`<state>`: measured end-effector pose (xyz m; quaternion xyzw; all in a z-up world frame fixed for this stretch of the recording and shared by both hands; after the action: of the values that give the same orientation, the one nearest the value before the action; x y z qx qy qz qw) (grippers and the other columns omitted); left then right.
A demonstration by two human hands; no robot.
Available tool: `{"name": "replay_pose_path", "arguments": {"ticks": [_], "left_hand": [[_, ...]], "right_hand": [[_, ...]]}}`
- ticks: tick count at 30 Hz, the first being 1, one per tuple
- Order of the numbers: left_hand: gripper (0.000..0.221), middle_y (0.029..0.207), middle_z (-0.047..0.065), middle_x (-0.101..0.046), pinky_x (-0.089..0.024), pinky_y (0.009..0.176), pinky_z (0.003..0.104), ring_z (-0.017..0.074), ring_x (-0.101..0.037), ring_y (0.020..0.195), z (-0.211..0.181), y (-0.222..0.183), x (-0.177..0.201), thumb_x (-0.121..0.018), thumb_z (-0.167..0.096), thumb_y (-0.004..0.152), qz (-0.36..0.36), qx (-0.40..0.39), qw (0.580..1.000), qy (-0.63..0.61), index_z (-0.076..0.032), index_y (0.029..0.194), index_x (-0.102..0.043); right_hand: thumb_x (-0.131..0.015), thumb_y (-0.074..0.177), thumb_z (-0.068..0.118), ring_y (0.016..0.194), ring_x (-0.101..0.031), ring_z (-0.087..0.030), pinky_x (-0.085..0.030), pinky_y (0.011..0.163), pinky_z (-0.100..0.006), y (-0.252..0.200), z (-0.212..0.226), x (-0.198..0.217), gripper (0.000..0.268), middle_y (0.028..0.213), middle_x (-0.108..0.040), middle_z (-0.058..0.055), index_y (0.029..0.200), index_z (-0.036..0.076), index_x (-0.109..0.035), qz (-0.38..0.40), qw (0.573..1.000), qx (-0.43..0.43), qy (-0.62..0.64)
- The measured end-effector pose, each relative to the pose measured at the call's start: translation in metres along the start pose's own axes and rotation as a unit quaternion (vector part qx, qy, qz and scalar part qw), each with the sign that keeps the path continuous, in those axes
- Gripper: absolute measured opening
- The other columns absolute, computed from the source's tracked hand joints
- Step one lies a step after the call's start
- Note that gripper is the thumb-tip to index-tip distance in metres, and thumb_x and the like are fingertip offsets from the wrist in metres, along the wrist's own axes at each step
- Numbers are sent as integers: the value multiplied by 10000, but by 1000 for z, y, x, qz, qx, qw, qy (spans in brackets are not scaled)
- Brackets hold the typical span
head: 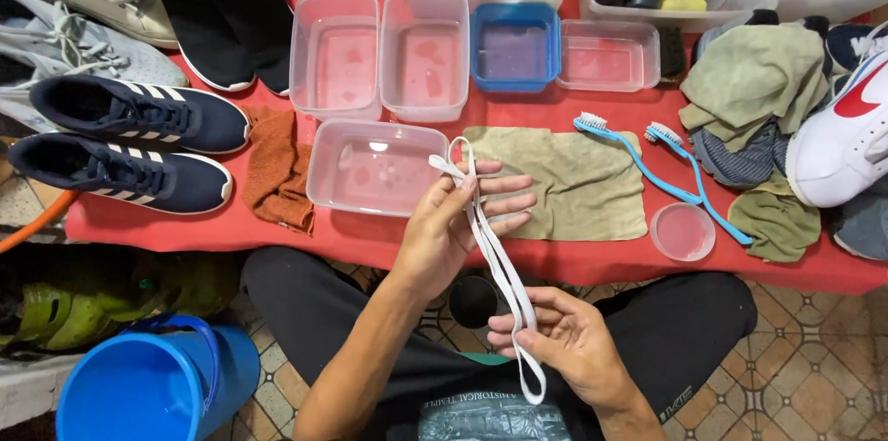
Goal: Untangling shoelaces and preparing a small flex cable for installation into a shoe.
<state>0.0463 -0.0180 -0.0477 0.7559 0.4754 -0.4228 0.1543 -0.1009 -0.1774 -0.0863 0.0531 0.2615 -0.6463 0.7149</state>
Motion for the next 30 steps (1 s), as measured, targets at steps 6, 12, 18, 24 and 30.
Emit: {"name": "replay_pose_path", "arguments": {"ticks": [6,12,18,24,30], "left_hand": [[387,1316,357,-622,-573,1016,530,441,-670,1161,5,-4,13,-567,-169,1023,9,14,1000,-17,23,1353,-503],[400,1316,358,-622,-565,1027,537,447,-667,1167,4,-6,17,-579,-176,1012,-11,21,999,-28,18,1355,-511],[394,1330,363,-612,-567,1024,536,451,-662,1172,4,-6,17,-563,-168,1024,-8,21,999,-33,28,1362,-510],[389,1348,370,-599,-561,1028,541,453,-660,1174,3,-8,14,-569,-171,1021,-9,19,999,-38,24,1353,-516],[398,1359,361,-600,-570,1012,536,443,-667,1161,1,-8,16,-566,-169,1015,-27,18,999,-34,26,1358,-517]], "right_hand": [[-764,812,66,848,-846,-408,-732,728,-487,-2,0,-2,386,966,-821,-362,1144,-110,-676,-81,996,-36,4],[-557,963,312,1005,-798,-492,-670,842,-527,-7,-3,2,606,1161,-756,-403,1357,-148,-565,-39,994,-76,69],[-502,999,336,1000,-806,-466,-680,824,-510,-9,-2,-2,584,1181,-753,-386,1287,-161,-601,-29,997,-59,51],[-520,997,330,1076,-764,-492,-644,892,-542,-13,-2,-2,627,1238,-710,-404,1430,-121,-478,-11,992,-76,101],[-656,1067,244,1383,-485,-524,-460,1119,-558,-15,13,-9,763,1508,-425,-406,1589,-34,-175,158,947,-62,272]]}}
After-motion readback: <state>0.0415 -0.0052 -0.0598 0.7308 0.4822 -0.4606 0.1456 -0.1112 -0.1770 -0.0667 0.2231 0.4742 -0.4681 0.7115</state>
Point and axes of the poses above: each hand's wrist, its own y-axis towards the middle knuckle, its own x-axis out of the back of the hand, z = x × y, the point moved 1 cm from there along y, towards the middle knuckle
